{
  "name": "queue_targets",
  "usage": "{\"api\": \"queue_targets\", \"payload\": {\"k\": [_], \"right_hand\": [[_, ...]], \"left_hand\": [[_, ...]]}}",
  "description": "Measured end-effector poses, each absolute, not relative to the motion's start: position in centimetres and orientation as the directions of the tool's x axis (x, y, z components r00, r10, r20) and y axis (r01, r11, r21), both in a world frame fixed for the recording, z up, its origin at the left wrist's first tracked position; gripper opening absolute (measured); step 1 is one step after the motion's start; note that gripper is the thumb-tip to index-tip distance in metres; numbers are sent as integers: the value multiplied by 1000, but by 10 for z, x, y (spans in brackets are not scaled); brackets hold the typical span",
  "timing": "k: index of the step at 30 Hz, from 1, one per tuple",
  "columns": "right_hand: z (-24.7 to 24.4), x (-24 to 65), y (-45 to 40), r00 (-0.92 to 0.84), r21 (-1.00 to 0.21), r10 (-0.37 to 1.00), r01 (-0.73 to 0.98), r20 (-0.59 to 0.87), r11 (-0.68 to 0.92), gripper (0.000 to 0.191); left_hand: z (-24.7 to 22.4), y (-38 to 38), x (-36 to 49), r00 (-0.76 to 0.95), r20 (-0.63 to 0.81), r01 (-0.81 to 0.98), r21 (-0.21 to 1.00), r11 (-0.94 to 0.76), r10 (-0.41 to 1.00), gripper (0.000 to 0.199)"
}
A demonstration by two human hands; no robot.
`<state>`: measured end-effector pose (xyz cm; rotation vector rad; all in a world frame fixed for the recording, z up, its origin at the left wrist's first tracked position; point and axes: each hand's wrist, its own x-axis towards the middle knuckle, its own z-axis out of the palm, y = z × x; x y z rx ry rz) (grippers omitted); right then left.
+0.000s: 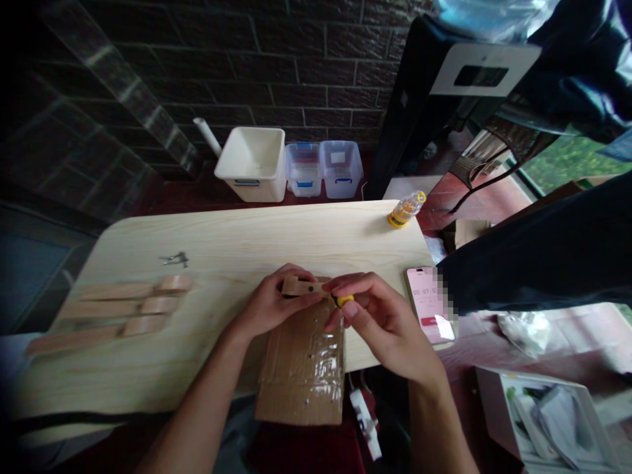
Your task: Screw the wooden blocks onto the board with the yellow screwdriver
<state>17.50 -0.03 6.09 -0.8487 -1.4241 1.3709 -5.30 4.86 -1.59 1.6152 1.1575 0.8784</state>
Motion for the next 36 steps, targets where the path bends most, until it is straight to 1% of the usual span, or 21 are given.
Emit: {"api": "queue_targets", "payload": {"k": [3, 11, 18, 24, 30, 36], "right_hand": [[59, 177, 0, -320, -985, 935, -118, 156, 125, 17], [53, 178, 3, -310, -974, 935, -194, 171, 114, 17], [58, 180, 2, -336, -980, 922, -117, 193, 163, 20], [51, 176, 6, -318, -967, 922, -196, 218, 161, 20], [52, 175, 6, -286, -970, 935, -182, 208, 160, 19], [55, 177, 4, -320, -976, 926, -154, 199, 157, 20]], "left_hand": [[-16, 49, -53, 298, 22, 301, 946, -116, 954, 29], [-16, 51, -53, 298, -25, 322, 944, -76, 954, 31], [-16, 51, -54, 314, -22, 308, 948, -80, 949, 30], [-17, 50, -53, 314, -20, 308, 948, -82, 949, 31], [-16, 50, -53, 312, -9, 300, 950, -90, 950, 30], [-16, 49, -53, 302, -13, 311, 947, -86, 953, 28]]}}
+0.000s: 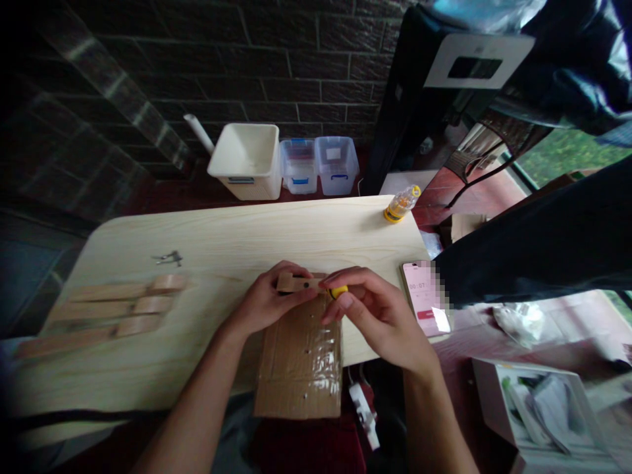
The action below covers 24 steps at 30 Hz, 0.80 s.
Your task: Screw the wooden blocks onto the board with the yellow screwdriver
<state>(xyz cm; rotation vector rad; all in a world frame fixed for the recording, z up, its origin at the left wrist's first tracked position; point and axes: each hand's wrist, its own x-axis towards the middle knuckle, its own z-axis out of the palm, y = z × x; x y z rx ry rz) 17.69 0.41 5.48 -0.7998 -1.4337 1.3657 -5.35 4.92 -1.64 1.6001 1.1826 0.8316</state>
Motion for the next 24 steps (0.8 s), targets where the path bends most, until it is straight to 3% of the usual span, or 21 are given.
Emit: {"api": "queue_targets", "payload": {"k": [24], "right_hand": [[50, 180, 7, -312, -971, 931, -204, 187, 126, 17]], "left_hand": [[-19, 49, -54, 294, 11, 320, 941, -109, 956, 28]]}}
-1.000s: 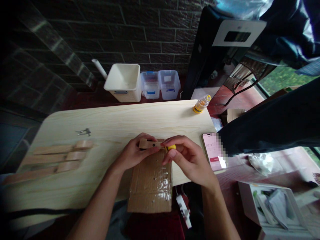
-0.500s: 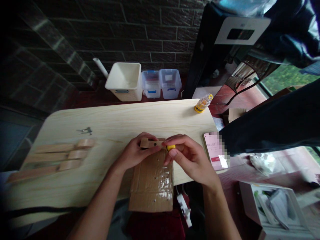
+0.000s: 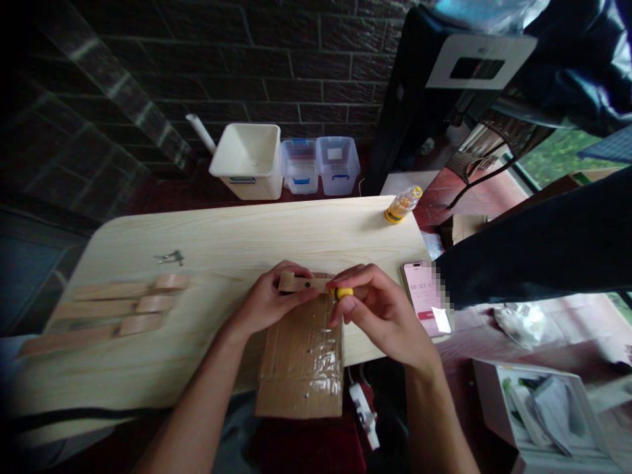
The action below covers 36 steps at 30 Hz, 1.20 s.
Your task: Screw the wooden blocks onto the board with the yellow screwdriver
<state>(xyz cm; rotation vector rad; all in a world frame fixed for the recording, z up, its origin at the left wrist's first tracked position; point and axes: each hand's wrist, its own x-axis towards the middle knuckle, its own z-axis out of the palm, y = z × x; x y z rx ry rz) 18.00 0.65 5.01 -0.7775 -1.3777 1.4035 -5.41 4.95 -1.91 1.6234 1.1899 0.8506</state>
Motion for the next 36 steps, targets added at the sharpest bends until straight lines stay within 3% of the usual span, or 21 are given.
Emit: {"api": "queue_targets", "payload": {"k": [13, 36], "right_hand": [[61, 180, 3, -341, -978, 917, -83, 207, 190, 20], [54, 180, 5, -322, -973, 919, -114, 229, 202, 19]], "left_hand": [[-16, 48, -54, 317, 26, 309, 942, -129, 948, 27], [-17, 47, -54, 312, 48, 310, 939, -150, 949, 27]]}}
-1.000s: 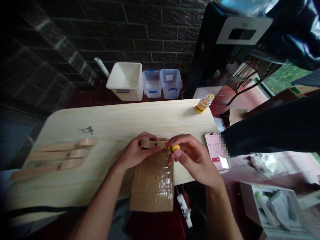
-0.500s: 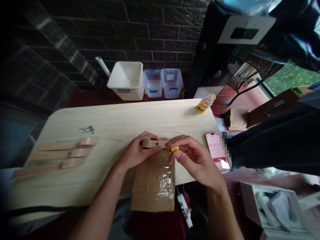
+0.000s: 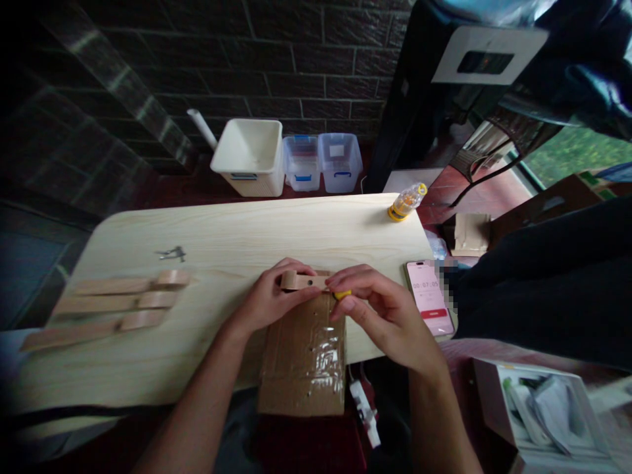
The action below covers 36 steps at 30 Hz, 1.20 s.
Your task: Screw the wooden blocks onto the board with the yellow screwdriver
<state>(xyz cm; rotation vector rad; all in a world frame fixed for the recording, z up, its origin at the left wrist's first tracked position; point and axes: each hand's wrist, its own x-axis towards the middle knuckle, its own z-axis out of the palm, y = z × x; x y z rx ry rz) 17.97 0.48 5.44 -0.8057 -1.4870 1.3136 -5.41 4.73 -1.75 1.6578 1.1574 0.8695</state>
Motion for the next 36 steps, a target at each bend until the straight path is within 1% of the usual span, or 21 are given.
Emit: {"api": "queue_targets", "payload": {"k": [3, 5, 10, 15, 22, 26, 29, 31, 36], "right_hand": [[53, 179, 6, -273, -969, 933, -151, 233, 198, 20], [53, 178, 5, -255, -972, 943, -144, 216, 184, 20], [58, 178, 2, -284, -977, 937, -123, 201, 173, 17], [61, 177, 1, -321, -983, 930, -95, 180, 158, 18], [57, 170, 1, -296, -977, 939, -173, 173, 125, 20], [58, 171, 2, -310, -976, 930, -151, 199, 159, 26], [60, 174, 3, -339, -974, 913, -99, 228, 206, 24], [60, 176, 2, -357, -977, 910, -74, 212, 199, 22], [60, 180, 3, -368, -985, 913, -76, 174, 157, 20]], "left_hand": [[-16, 47, -54, 320, 44, 314, 937, -150, 946, 27], [-16, 47, -54, 324, 37, 314, 938, -145, 945, 27], [-16, 47, -55, 324, 31, 301, 944, -134, 945, 29], [-16, 48, -54, 321, 41, 304, 942, -144, 946, 28], [-17, 49, -53, 317, 37, 310, 940, -141, 948, 28], [-17, 48, -54, 320, 29, 310, 942, -133, 947, 28], [-16, 48, -54, 326, 35, 302, 943, -139, 945, 28], [-16, 48, -54, 324, 39, 303, 942, -142, 945, 27], [-16, 48, -54, 308, 40, 313, 939, -141, 951, 27]]}}
